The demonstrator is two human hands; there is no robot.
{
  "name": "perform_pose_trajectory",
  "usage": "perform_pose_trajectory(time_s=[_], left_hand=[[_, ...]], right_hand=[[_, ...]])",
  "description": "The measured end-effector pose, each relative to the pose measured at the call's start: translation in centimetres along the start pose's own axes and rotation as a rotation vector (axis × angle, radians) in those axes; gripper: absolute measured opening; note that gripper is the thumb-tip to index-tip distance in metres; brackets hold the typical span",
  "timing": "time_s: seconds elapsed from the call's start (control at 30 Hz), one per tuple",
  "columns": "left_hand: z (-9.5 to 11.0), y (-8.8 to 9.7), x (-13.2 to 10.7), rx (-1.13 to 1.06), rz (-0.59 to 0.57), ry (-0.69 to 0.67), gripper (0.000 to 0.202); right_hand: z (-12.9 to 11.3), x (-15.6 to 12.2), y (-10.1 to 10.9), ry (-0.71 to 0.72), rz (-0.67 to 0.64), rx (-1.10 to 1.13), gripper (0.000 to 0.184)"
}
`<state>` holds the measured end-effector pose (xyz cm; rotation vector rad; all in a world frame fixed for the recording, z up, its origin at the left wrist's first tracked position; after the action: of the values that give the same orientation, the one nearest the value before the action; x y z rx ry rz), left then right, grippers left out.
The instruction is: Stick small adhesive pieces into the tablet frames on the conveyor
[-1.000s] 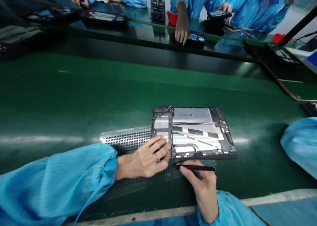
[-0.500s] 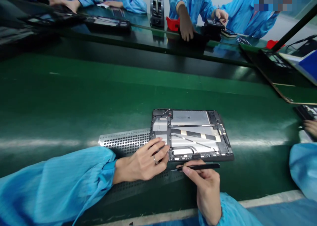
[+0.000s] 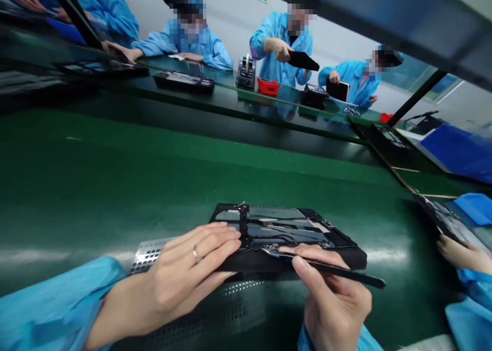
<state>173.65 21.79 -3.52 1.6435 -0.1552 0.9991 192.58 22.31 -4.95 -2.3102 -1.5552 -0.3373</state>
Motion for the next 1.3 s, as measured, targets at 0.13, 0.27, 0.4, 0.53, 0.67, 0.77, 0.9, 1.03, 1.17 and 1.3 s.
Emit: perform_pose_trajectory(time_s=[0.13,0.27,0.4,0.53,0.67,0.77,0.9,1.03,1.17,1.3], left_hand=[[-0.1,0.0,0.1,-0.026,-0.017,0.019,0.019],[-0.3,-0.1,0.1,-0.051,-0.017,0.025,0.019],[-0.4,0.0,0.2,-0.061,-0.008,0.030,0.019],[-0.4,0.0,0.3,-0.074,-0.005,0.040,0.018],[-0.4,0.0,0.2,-0.080,-0.005,0.040,0.018],[-0.4,-0.1,0.2,-0.085,-0.007,0.040,0.018],[-0.4,-0.2,0.2,-0.074,-0.022,0.048,0.018],[-0.5,-0.2,0.2,-0.082,-0.024,0.051,0.019],[-0.6,-0.2,0.2,-0.075,-0.031,0.064,0.019],[-0.5,-0.1,0.3,-0.071,-0.019,0.057,0.017]], right_hand=[[0.4,0.0,0.3,0.002,0.056,-0.023,0.007],[-0.1,-0.1,0.0,0.041,0.054,-0.052,0.007],[-0.8,-0.1,-0.7,0.099,0.035,-0.053,0.009],[-1.0,-0.1,-1.1,0.123,0.008,-0.039,0.012],[-0.9,-0.3,-0.8,0.179,0.018,-0.060,0.012],[-0.6,-0.3,-0.7,0.187,0.024,-0.080,0.013],[-0.9,-0.3,-0.8,0.236,0.010,-0.120,0.016],[-1.2,-0.4,-1.0,0.253,-0.027,-0.101,0.019],[-1.2,-0.5,-1.0,0.238,-0.026,-0.092,0.019],[-1.0,-0.4,-1.0,0.208,-0.029,-0.071,0.016]])
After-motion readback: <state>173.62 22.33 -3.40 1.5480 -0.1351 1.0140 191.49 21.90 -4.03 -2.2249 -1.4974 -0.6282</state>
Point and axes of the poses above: each hand's wrist, its own x-axis towards the middle knuckle, its own y-axis out of the back of the hand, z = x × y, the point moved 6 cm from there along x, towards the middle knuckle, and after that the axes turned 6 degrees about -y, right-handed, at the moved point
